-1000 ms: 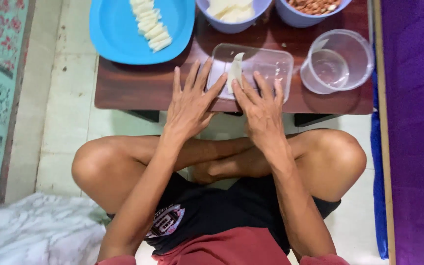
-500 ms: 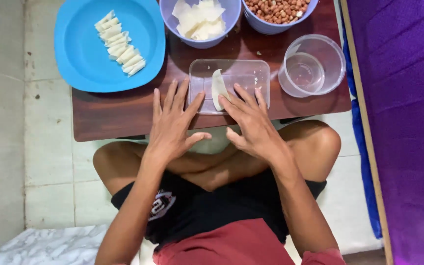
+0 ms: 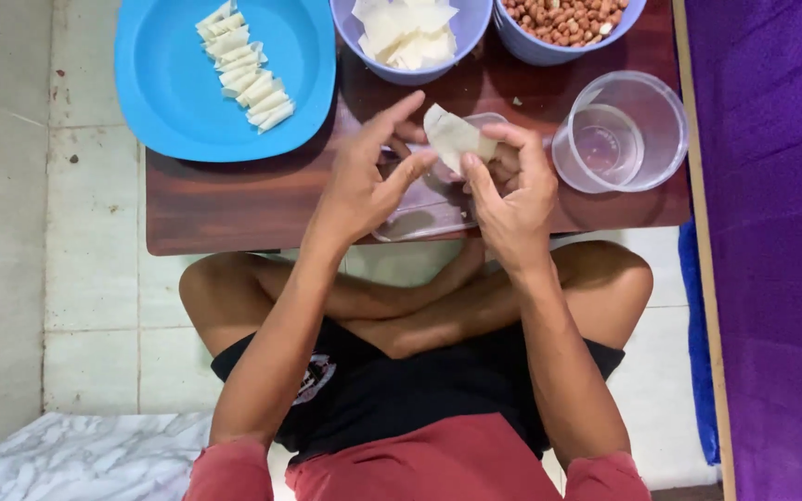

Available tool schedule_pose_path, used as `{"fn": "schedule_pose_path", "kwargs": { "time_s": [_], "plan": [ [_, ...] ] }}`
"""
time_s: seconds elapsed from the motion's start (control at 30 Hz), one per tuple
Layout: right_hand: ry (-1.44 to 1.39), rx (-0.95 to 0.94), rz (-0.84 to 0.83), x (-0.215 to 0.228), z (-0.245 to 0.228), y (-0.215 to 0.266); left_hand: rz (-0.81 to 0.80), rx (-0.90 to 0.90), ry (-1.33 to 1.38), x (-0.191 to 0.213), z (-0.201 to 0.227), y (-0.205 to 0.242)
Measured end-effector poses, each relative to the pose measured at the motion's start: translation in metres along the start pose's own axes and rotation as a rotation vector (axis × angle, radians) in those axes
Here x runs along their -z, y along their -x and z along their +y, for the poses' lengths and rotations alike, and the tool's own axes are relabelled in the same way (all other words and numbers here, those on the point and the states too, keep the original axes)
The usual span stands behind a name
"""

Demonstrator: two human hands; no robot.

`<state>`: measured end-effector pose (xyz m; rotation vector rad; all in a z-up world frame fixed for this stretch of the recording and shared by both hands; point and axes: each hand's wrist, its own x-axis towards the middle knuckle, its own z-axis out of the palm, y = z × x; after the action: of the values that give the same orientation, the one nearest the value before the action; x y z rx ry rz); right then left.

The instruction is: Wrapping peanuts in small dough wrappers to create snacks.

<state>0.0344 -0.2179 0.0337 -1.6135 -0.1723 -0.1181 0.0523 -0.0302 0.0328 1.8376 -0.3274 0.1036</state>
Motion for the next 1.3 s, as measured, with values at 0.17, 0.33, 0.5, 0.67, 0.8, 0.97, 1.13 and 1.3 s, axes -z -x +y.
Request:
{"fn": "schedule_pose_path", "kwargs": {
  "time_s": [0.17,0.33,0.5,0.67,0.8,0.97,1.13,1.3],
  "plan": [
    [0.039,0.096,0.032,0.003,0.038,-0.004,0.062,-0.088,-0.042,-0.01,-0.046,0.006],
    [0.505,0.393,0.256,-0.017,0.016,0.0,0.082,-0.183,-0.127,-0.007,-0.038,-0.003],
    [0.666,0.445,0.221,-0.033,0.018,0.007,0.165,-0.171,-0.147,0.004,-0.016,-0.004],
    [0.654,0.562,0.184,-0.027,0.013,0.004,0.13,0.066,0.072,-0.005,-0.007,0.012],
    [0.538,0.606,0.081,-0.025,0.013,0.002,0.129,0.18,0.298,-0.018,-0.015,0.004],
    [0.182,0.287,0.039,-0.006,0.02,-0.007,0.234,0.117,0.399,-0.025,-0.019,-0.004],
    [0.021,0.064,0.019,-0.003,0.042,-0.021,0.248,-0.001,0.377,-0.03,-0.025,-0.008],
    [-0.054,-0.083,0.105,-0.007,0.037,-0.021,0.168,0.149,0.429,-0.023,-0.015,-0.009]
  ]
}}
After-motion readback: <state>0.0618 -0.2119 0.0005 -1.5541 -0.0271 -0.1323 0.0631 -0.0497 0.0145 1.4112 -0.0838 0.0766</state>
